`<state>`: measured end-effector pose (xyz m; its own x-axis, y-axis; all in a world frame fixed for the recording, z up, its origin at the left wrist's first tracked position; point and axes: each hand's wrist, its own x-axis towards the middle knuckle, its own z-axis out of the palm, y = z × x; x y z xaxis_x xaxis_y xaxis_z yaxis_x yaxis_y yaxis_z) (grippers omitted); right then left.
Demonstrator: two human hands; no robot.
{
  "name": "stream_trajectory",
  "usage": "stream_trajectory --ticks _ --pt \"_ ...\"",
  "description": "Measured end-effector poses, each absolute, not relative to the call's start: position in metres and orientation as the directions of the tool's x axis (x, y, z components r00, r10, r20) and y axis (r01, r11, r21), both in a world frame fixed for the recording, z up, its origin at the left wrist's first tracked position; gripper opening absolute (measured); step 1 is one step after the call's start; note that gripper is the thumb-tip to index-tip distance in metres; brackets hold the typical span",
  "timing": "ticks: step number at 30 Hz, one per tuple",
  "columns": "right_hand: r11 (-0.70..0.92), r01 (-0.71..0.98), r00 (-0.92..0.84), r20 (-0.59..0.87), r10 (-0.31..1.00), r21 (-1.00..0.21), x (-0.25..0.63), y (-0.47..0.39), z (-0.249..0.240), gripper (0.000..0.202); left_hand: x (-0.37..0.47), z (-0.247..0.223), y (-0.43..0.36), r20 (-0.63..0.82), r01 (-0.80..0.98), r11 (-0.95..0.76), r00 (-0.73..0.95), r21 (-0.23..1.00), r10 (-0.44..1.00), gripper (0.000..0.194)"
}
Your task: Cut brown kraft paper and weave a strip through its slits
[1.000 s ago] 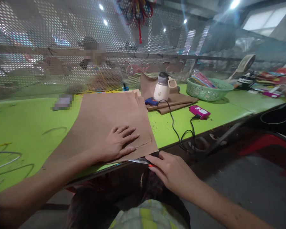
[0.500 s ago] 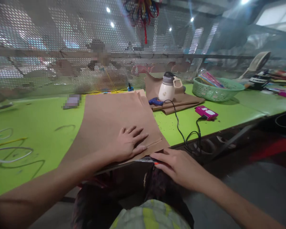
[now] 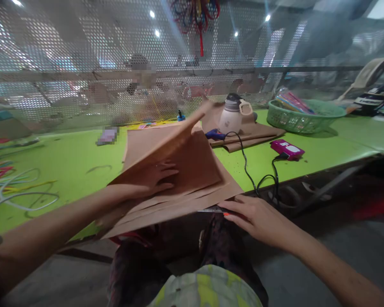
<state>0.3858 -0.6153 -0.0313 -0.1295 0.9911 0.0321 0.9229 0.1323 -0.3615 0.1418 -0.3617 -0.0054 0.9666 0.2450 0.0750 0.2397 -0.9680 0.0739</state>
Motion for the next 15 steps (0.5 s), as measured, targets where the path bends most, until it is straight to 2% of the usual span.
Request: stream_trajectory --ticks 5,8,15 --pt "0.153 0.923 -0.132 0.084 0.988 -0.353 0.380 -0.615 -0.034 0.037 0.126 -0.017 -0.359 0.096 0.280 -0.959 0.954 0.046 0.284 0.062" --pt "0.150 0.922 -0.121 0.102 0.987 -0.357 0.376 -0.615 -0.034 0.036 0.128 -0.018 -0.361 0.054 0.309 -0.950 0.949 0.036 0.311 0.054" --pt "0.141 0.919 -0.116 0.088 0.989 -0.368 0.373 -0.613 -0.033 0.036 0.127 -0.016 -0.363 0.039 0.341 -0.938 0.938 0.063 0.344 0.054"
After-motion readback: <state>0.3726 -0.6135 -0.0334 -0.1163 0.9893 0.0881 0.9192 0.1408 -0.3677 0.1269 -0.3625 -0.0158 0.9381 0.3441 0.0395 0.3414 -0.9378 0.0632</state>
